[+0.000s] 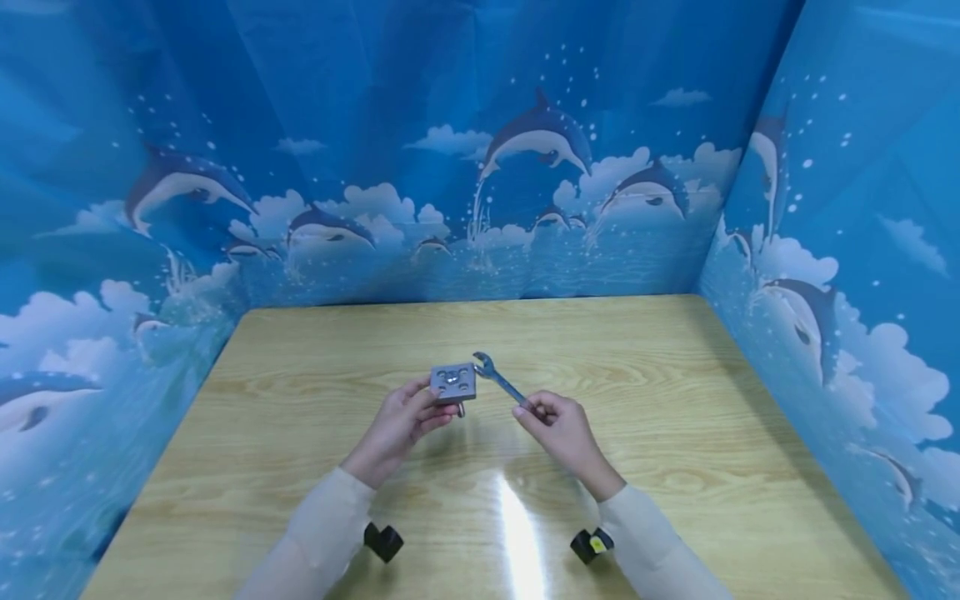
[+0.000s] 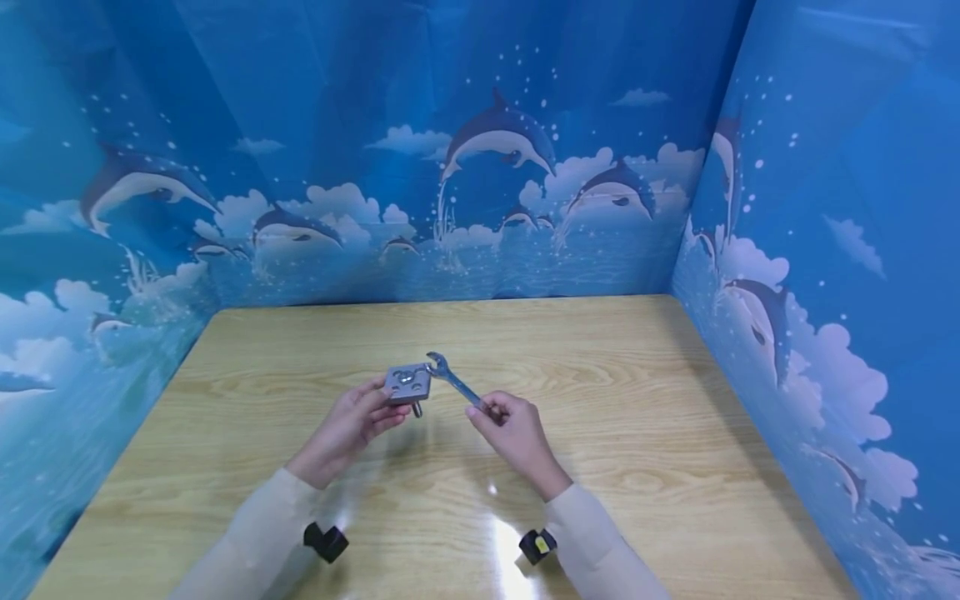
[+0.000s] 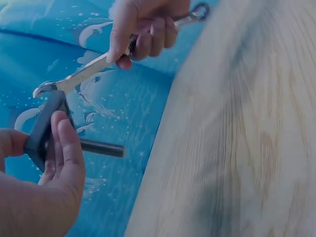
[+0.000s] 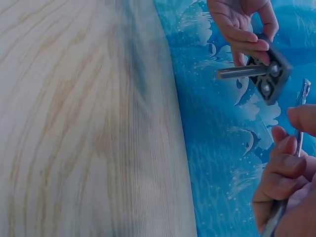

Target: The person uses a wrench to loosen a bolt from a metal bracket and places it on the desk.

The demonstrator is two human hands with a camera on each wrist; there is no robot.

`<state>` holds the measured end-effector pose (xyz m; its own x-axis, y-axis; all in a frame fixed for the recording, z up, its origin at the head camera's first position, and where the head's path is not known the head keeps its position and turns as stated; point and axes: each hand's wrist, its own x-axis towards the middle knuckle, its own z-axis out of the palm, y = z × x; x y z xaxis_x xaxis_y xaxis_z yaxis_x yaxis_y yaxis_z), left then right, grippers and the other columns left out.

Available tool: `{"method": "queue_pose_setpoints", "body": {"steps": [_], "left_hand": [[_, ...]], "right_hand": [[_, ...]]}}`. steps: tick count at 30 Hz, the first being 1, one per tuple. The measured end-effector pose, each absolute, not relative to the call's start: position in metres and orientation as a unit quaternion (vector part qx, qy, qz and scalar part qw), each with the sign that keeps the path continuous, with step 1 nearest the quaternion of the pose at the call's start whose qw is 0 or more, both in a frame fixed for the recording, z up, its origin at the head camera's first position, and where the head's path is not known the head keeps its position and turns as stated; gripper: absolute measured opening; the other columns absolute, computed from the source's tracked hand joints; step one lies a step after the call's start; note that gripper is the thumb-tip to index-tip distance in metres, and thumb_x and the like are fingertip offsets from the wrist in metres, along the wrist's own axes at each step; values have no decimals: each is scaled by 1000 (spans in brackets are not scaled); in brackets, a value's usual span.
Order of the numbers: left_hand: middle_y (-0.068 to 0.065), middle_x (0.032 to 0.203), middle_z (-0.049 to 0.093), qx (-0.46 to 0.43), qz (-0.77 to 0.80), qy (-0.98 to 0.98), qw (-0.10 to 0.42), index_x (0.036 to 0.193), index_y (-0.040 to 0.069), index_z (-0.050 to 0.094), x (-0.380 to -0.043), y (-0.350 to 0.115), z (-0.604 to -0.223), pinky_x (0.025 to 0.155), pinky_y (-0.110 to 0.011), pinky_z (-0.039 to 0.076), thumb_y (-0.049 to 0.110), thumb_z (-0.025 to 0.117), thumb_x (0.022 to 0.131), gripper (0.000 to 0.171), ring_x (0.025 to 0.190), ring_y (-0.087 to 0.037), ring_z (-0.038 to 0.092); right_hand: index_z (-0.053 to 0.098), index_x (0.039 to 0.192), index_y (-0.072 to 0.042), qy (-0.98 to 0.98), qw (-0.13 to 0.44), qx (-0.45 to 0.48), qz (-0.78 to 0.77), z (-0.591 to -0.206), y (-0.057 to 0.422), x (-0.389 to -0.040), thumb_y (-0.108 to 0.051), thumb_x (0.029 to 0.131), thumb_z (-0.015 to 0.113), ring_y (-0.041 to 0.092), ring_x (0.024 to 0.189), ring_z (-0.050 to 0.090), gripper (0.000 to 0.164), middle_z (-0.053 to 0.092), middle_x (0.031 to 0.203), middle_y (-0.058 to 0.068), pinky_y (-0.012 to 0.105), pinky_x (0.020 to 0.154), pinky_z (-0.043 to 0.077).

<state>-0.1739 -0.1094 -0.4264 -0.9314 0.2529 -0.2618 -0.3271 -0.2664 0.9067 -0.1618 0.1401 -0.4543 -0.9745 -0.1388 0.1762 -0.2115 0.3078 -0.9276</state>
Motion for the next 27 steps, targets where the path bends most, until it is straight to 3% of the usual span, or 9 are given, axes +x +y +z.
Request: {"method": "queue_pose_setpoints", "body": {"steps": [6, 10, 14, 19, 27], "left_hand": [[-8, 111, 57, -45, 873, 420, 242, 146, 5, 22, -172, -115, -424, 90, -22, 53, 11, 41, 98, 52, 94, -15, 59], [-9, 115, 55, -40, 894, 366, 256, 142, 6, 26, -169, -119, -425, 96, -26, 50, 9, 43, 96, 49, 100, -17, 55], [-8, 122, 53, 5, 888, 385, 251, 145, 3, 23, -169, -120, -428, 103, -28, 46, -2, 48, 93, 58, 107, -17, 55], [-5, 126, 53, 49, 861, 462, 207, 148, -2, 20, -168, -118, -430, 104, -25, 45, -13, 51, 89, 68, 108, -13, 58], [-10, 134, 51, 4, 835, 542, 91, 141, 1, 38, -169, -112, -427, 103, -23, 46, -2, 62, 88, 58, 112, -12, 57]], "right_hand": [[66, 83, -6, -805, 35, 115, 580, -455, 140, -161, -17, 88, 69, 6, 54, 44, 12, 54, 65, 0, 16, 45, 38], [66, 84, -6, -798, 48, 129, 587, -457, 142, -161, -14, 88, 69, 6, 55, 45, 9, 55, 66, 0, 16, 45, 39], [66, 85, -5, -791, 51, 135, 595, -457, 142, -160, -12, 89, 68, 6, 55, 45, 8, 54, 66, 1, 15, 45, 38], [66, 85, -3, -793, 40, 126, 594, -454, 142, -159, -9, 89, 68, 5, 55, 45, 8, 54, 66, 1, 14, 46, 38], [63, 84, 3, -791, 33, 143, 594, -422, 138, -143, -2, 89, 65, 2, 55, 42, 7, 51, 66, 2, 14, 46, 37]]}}
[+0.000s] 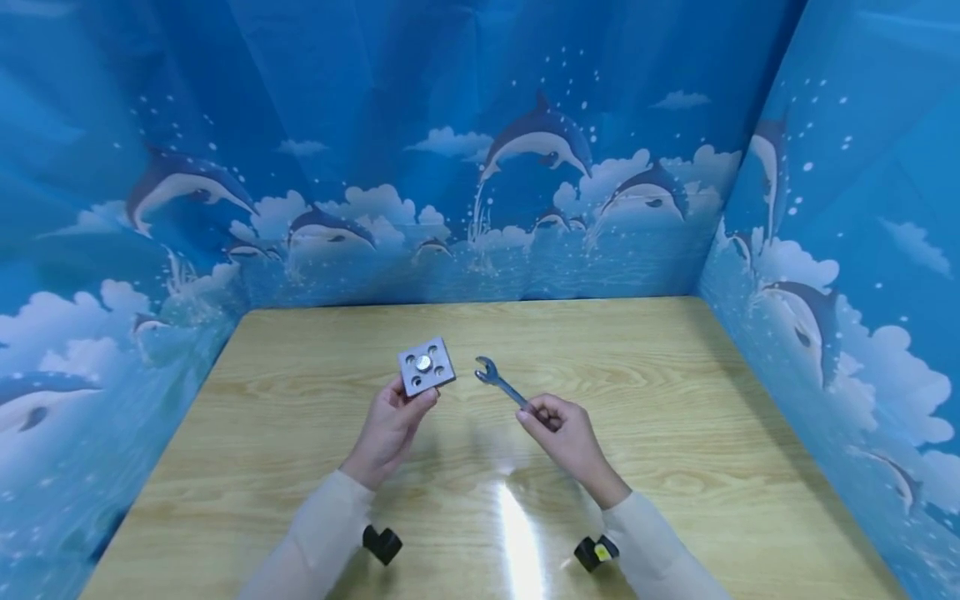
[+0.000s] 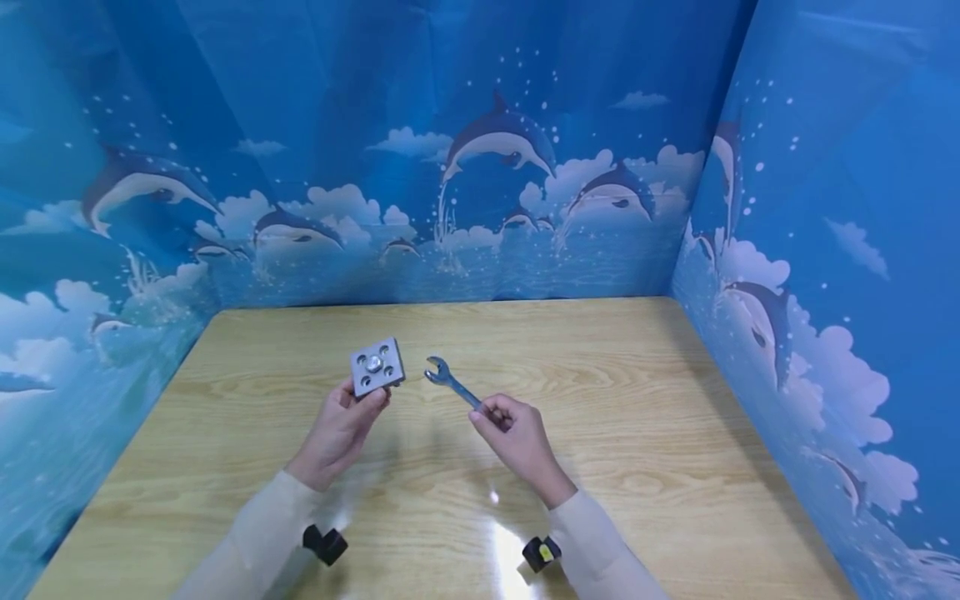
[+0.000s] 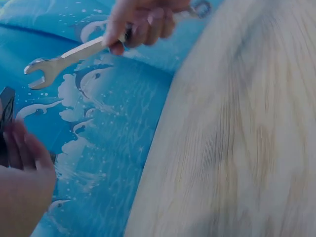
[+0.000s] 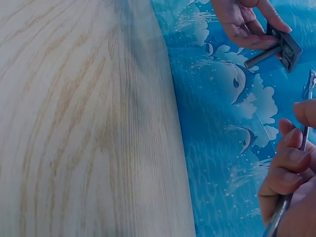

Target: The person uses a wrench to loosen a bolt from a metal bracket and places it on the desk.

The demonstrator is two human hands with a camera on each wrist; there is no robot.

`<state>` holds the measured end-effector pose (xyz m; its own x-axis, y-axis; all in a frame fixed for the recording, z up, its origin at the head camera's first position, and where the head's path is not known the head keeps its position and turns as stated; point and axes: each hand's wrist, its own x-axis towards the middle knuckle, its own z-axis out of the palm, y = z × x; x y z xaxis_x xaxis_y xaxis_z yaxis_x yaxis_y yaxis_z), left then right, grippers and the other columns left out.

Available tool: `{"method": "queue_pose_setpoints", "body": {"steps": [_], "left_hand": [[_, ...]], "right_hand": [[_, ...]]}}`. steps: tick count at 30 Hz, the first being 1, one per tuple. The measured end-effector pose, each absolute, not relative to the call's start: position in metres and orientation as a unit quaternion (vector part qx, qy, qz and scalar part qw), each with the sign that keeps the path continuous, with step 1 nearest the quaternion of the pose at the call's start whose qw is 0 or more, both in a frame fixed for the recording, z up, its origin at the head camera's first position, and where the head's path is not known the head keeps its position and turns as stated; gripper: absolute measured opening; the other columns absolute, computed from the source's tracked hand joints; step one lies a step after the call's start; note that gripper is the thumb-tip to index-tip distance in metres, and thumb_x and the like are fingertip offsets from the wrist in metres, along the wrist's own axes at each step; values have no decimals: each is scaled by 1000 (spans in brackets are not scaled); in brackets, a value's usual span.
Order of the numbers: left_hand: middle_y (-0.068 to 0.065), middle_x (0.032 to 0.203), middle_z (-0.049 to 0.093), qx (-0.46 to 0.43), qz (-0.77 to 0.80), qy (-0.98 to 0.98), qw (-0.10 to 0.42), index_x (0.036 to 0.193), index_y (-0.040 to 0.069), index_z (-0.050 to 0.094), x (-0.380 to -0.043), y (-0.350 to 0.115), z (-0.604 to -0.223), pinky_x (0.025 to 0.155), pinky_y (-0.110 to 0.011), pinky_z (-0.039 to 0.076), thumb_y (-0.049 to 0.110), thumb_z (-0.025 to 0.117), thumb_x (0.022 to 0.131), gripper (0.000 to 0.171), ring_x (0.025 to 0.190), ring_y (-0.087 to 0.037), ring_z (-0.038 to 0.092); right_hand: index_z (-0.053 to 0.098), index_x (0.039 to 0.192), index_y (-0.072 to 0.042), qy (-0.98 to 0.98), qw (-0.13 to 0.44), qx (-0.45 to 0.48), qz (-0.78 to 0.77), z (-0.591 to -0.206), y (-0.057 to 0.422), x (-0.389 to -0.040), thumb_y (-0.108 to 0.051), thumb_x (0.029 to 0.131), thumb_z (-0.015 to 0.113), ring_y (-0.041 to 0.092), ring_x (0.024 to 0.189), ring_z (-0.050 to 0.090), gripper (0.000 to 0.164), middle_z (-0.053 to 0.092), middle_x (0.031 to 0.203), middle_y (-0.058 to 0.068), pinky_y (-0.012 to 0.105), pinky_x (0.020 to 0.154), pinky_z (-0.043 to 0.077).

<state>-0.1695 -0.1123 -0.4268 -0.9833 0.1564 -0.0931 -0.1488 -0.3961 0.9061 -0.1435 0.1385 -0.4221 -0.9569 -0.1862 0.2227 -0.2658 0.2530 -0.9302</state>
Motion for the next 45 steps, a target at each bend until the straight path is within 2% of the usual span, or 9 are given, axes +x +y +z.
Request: {"method": "queue_pose_setpoints", "body": {"steps": [5, 11, 13, 16, 20, 34, 39, 42, 45], "left_hand": [[-13, 138, 50, -13, 790, 612, 45, 138, 2, 42, -171, -113, -425, 100, -20, 47, 2, 65, 88, 55, 118, -14, 54], [-3, 137, 52, -24, 753, 656, 36, 141, 13, 41, -173, -118, -425, 99, -19, 48, 16, 74, 84, 66, 123, -15, 53], [-5, 139, 51, -11, 751, 659, 37, 144, 13, 37, -174, -120, -424, 100, -20, 47, 19, 73, 85, 69, 124, -16, 52], [-10, 140, 50, 14, 759, 651, 34, 148, 18, 30, -174, -123, -423, 101, -21, 46, 16, 68, 89, 71, 123, -18, 53], [-14, 138, 51, 33, 762, 646, 33, 147, 21, 29, -174, -124, -421, 101, -21, 46, 13, 65, 91, 67, 120, -17, 56], [-14, 141, 48, 46, 757, 651, 26, 147, 19, 29, -176, -126, -420, 106, -22, 42, 16, 61, 94, 61, 123, -17, 52], [-15, 138, 52, 23, 735, 677, 29, 149, 23, 24, -177, -124, -419, 100, -23, 48, 12, 65, 91, 72, 120, -22, 55], [-15, 135, 55, 21, 718, 696, 21, 145, 20, 31, -177, -124, -418, 95, -24, 52, 7, 71, 85, 74, 117, -25, 58], [-13, 134, 53, 45, 703, 709, 7, 141, 16, 38, -177, -126, -416, 94, -27, 53, 3, 76, 78, 76, 116, -27, 56]], "right_hand": [[63, 84, 3, -791, 37, 143, 594, -419, 139, -141, 0, 89, 64, 2, 55, 42, 6, 52, 66, 2, 14, 46, 37], [63, 84, 4, -787, 38, 142, 600, -421, 140, -142, 1, 88, 65, 1, 54, 42, 5, 52, 65, 0, 13, 46, 36], [63, 84, 4, -787, 39, 143, 600, -422, 140, -143, 2, 88, 65, 1, 54, 42, 5, 51, 65, 0, 13, 46, 36], [63, 84, 4, -787, 36, 143, 599, -421, 141, -143, 1, 88, 65, 1, 54, 41, 5, 50, 65, 0, 13, 46, 36], [64, 84, 3, -790, 30, 143, 596, -420, 141, -143, -1, 88, 65, 2, 55, 41, 6, 50, 65, 1, 13, 47, 36], [63, 84, 4, -795, 29, 149, 588, -419, 141, -143, -1, 89, 64, 2, 54, 41, 7, 50, 65, 1, 13, 46, 35], [63, 84, 4, -797, 23, 146, 586, -422, 141, -144, 0, 89, 64, 2, 54, 41, 6, 50, 64, 2, 13, 46, 35], [64, 86, 1, -801, 25, 147, 580, -433, 144, -149, -3, 89, 65, 3, 54, 42, 6, 51, 65, 2, 14, 46, 36], [66, 89, -3, -807, 36, 159, 567, -443, 150, -154, -7, 90, 66, 4, 54, 42, 5, 52, 66, 1, 16, 44, 37]]}}
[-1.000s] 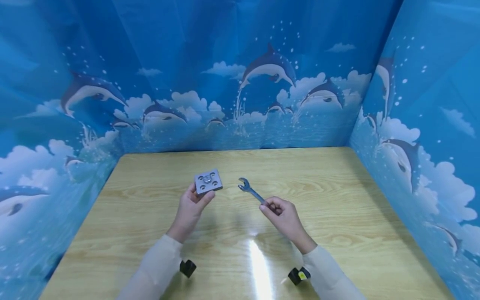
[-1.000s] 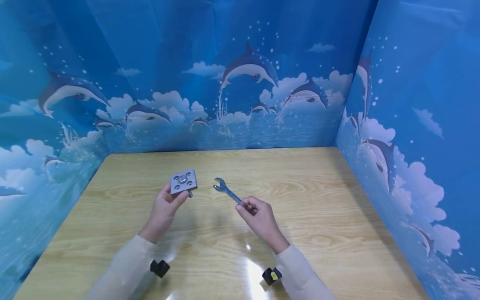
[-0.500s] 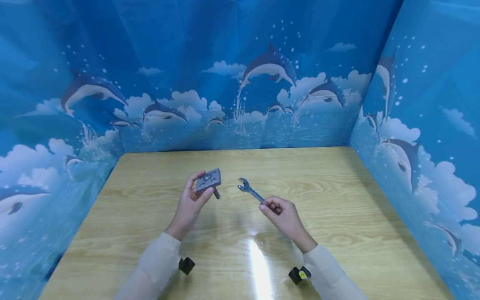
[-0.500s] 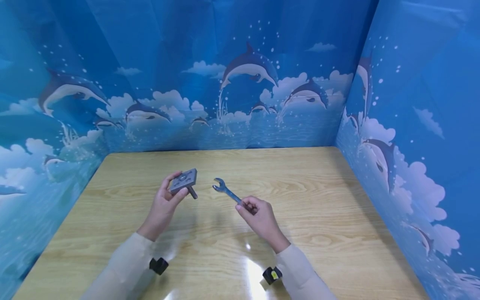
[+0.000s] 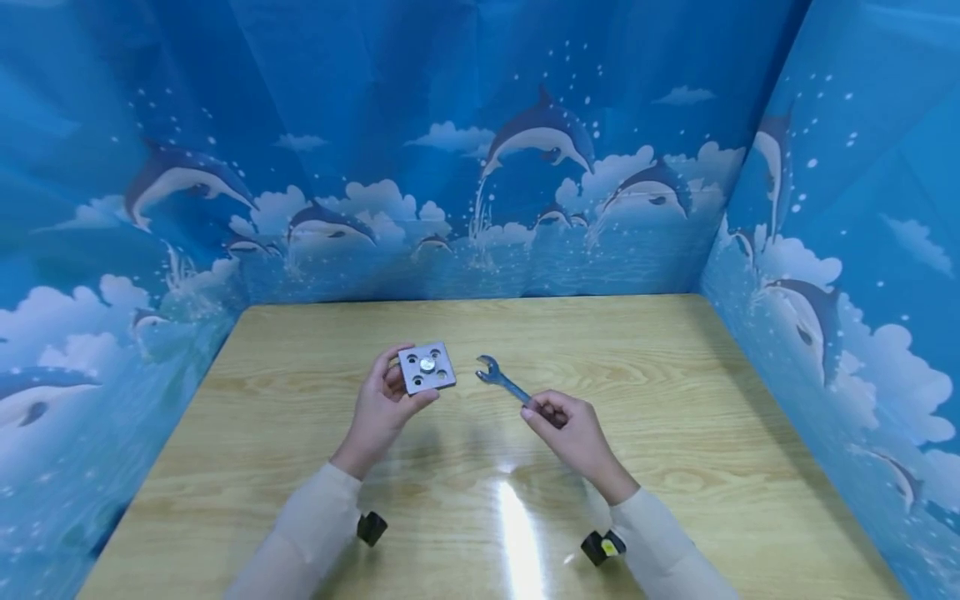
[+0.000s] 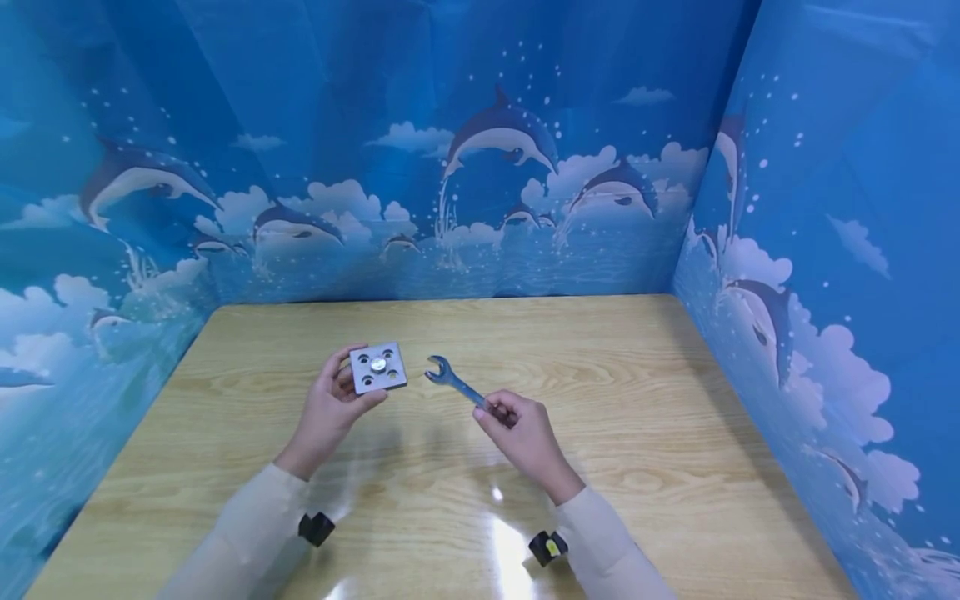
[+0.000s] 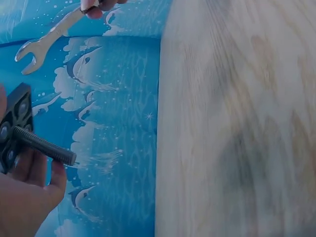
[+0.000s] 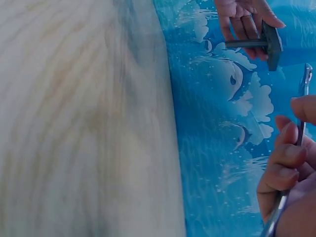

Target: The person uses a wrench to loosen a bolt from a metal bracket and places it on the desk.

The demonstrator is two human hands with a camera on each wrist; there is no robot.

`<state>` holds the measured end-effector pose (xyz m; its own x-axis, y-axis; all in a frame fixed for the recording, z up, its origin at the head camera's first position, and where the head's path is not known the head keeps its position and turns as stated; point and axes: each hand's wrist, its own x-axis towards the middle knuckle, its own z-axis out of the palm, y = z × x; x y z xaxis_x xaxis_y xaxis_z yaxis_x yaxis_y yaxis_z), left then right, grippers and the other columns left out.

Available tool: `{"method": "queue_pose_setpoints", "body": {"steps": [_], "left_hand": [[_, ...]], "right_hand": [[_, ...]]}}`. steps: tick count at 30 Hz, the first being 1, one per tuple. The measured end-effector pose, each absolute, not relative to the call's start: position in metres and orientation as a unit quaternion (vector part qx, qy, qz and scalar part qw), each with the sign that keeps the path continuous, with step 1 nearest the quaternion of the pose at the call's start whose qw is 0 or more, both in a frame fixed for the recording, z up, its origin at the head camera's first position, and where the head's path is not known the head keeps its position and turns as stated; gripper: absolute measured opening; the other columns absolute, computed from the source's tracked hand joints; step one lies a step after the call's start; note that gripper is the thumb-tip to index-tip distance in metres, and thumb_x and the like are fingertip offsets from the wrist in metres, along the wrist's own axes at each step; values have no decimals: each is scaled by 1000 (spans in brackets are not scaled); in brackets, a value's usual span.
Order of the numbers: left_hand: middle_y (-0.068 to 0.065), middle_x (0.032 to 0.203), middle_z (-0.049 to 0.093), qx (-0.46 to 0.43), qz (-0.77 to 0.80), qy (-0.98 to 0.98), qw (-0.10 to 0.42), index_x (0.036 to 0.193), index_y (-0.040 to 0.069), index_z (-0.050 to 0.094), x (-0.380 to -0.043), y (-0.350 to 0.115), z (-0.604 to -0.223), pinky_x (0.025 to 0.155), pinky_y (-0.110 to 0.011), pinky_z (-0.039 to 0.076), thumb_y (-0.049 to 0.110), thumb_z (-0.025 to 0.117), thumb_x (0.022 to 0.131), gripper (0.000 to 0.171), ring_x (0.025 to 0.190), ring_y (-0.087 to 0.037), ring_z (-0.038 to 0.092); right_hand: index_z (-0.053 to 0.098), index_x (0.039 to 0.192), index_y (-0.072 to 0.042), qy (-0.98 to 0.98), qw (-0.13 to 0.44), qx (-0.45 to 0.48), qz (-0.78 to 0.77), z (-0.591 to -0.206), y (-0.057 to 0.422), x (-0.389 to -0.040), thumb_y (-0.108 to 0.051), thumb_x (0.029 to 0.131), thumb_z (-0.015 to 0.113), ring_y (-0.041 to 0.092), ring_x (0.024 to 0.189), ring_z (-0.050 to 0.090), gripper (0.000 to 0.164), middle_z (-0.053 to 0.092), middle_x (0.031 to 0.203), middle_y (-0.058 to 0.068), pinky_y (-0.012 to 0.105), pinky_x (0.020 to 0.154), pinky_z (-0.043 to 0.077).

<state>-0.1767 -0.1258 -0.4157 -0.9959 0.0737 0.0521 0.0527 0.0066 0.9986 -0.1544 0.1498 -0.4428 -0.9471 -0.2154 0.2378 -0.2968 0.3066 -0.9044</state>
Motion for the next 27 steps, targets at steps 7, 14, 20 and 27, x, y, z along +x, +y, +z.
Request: {"method": "queue_pose_setpoints", "body": {"steps": [7, 14, 20, 27], "left_hand": [[-10, 133, 50, 95, 650, 754, -14, 137, 10, 47, -177, -129, -411, 99, -25, 50, 4, 84, 68, 79, 121, -28, 50], [-7, 125, 59, 81, 583, 807, -46, 134, 11, 51, -174, -121, -408, 108, -35, 43, 20, 88, 65, 78, 117, -23, 56], [-7, 122, 62, 73, 556, 825, -77, 132, 9, 53, -171, -113, -408, 105, -38, 46, 23, 89, 63, 80, 111, -23, 59], [-10, 120, 61, 105, 530, 829, -145, 130, 6, 52, -167, -105, -412, 92, -39, 55, 23, 90, 61, 81, 102, -24, 61]], "right_hand": [[67, 93, -10, -822, 49, 196, 532, -438, 155, -155, -15, 93, 63, 4, 51, 40, 6, 56, 67, -3, 19, 40, 36], [68, 97, -8, -834, 49, 210, 508, -436, 149, -155, -15, 94, 62, 4, 51, 40, 10, 55, 66, -4, 17, 41, 35], [68, 99, -3, -841, 31, 198, 502, -438, 142, -155, -8, 93, 61, 3, 53, 39, 10, 55, 67, 0, 15, 43, 35], [69, 98, -2, -834, 38, 206, 511, -441, 136, -154, -7, 92, 62, 1, 52, 40, 10, 55, 66, 0, 15, 42, 36]]}}
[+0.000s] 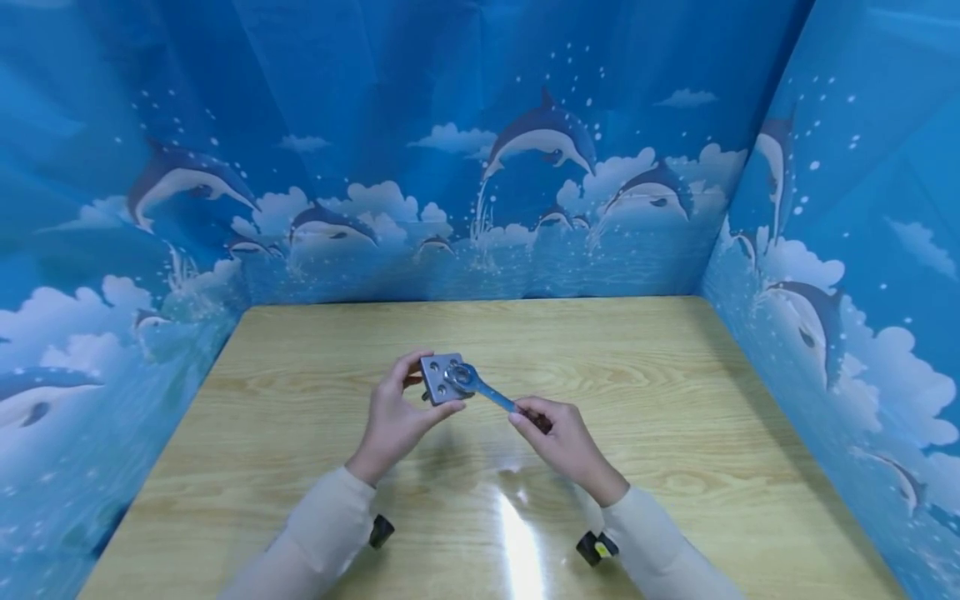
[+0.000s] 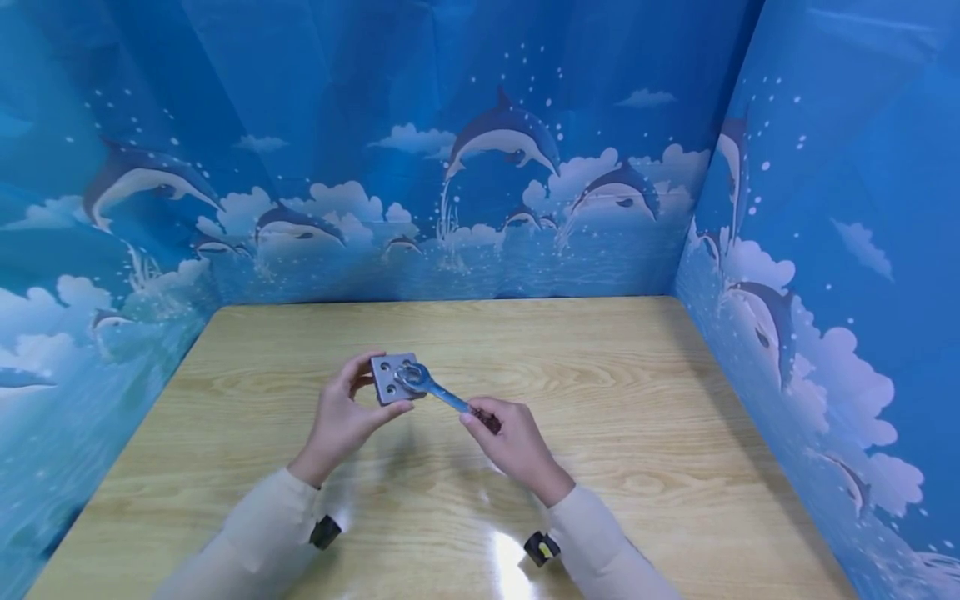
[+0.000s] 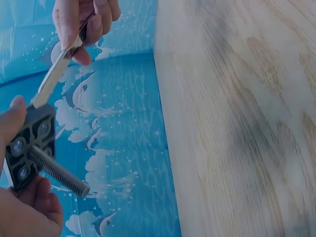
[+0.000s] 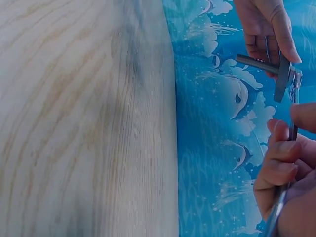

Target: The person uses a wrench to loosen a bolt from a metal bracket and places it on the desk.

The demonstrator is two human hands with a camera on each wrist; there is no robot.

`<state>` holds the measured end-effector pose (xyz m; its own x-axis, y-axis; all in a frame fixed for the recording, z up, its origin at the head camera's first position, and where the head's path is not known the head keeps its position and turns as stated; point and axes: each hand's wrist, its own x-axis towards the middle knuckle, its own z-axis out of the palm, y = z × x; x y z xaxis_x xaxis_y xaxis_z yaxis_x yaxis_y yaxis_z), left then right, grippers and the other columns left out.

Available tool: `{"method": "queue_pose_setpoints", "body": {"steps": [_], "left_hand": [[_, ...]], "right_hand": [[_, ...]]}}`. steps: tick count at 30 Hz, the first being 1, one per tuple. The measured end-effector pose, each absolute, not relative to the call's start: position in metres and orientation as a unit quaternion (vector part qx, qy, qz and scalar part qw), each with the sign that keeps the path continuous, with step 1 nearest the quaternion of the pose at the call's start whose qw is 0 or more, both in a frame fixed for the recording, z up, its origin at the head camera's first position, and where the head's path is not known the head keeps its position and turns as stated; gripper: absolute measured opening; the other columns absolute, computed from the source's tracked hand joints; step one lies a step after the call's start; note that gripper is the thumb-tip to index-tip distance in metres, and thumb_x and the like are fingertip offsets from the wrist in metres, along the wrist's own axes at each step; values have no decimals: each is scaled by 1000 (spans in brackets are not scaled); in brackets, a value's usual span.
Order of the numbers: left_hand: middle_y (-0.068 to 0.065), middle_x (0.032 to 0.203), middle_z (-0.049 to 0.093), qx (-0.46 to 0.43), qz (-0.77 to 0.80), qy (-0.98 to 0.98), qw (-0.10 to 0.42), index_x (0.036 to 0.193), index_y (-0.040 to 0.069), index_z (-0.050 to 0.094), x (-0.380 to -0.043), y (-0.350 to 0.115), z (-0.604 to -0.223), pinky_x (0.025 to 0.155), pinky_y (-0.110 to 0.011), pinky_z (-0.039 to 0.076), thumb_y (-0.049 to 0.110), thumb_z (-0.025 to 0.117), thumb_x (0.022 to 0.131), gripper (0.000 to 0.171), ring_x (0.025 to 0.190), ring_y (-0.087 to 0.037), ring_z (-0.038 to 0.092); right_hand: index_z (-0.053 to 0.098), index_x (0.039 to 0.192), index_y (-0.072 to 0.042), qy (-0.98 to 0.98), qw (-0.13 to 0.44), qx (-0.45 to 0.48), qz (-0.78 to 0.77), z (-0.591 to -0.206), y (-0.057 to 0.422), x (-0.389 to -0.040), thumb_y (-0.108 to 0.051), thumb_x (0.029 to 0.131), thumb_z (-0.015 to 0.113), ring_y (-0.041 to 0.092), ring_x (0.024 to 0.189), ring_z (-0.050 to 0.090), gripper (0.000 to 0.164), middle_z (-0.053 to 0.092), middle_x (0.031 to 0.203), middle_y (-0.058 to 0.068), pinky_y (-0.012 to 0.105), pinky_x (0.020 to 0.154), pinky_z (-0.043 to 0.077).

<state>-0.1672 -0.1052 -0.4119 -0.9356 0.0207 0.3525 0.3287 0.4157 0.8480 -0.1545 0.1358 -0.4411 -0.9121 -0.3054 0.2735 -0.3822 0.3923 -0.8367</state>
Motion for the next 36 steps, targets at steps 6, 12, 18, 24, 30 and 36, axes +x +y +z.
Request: {"method": "queue_pose_setpoints", "body": {"steps": [6, 12, 18, 24, 30, 36], "left_hand": [[-8, 118, 60, -126, -505, -830, 200, 128, 5, 53, -167, -101, -415, 88, -39, 55, 22, 91, 59, 81, 101, -22, 58], [-8, 117, 61, -140, -488, -833, 219, 127, 4, 54, -164, -97, -417, 89, -38, 53, 22, 92, 58, 81, 102, -21, 57], [-7, 116, 62, -145, -478, -837, 225, 127, 4, 54, -160, -94, -417, 90, -39, 52, 22, 92, 58, 80, 101, -20, 57], [-4, 119, 62, -142, -485, -839, 199, 128, 9, 55, -160, -96, -416, 93, -38, 52, 25, 91, 60, 78, 103, -19, 58], [-5, 123, 62, -150, -563, -805, 116, 134, 12, 53, -163, -107, -414, 105, -41, 45, 23, 89, 64, 79, 111, -19, 60], [-6, 127, 61, -166, -619, -767, 1, 135, 10, 52, -164, -118, -403, 108, -29, 42, 21, 86, 67, 77, 116, -18, 57]], "right_hand": [[70, 93, -8, -818, 47, 228, 527, -446, 134, -155, -12, 93, 63, 1, 50, 39, 8, 49, 61, -7, 14, 40, 33], [71, 96, -3, -812, 38, 224, 538, -450, 129, -154, -6, 92, 62, 0, 50, 38, 10, 49, 61, -5, 13, 40, 31], [70, 98, 4, -813, 30, 224, 537, -430, 124, -143, 1, 91, 60, -1, 51, 38, 12, 49, 60, -2, 13, 41, 33], [70, 98, 5, -808, 44, 229, 541, -419, 123, -136, 2, 90, 61, -3, 51, 36, 12, 49, 59, -2, 13, 40, 33], [69, 100, 8, -796, 70, 249, 548, -419, 123, -135, 5, 89, 62, -4, 50, 36, 14, 52, 57, 5, 11, 39, 34], [68, 102, 10, -785, 72, 285, 545, -432, 132, -143, 7, 87, 62, -4, 51, 36, 16, 57, 62, 5, 13, 38, 35]]}}
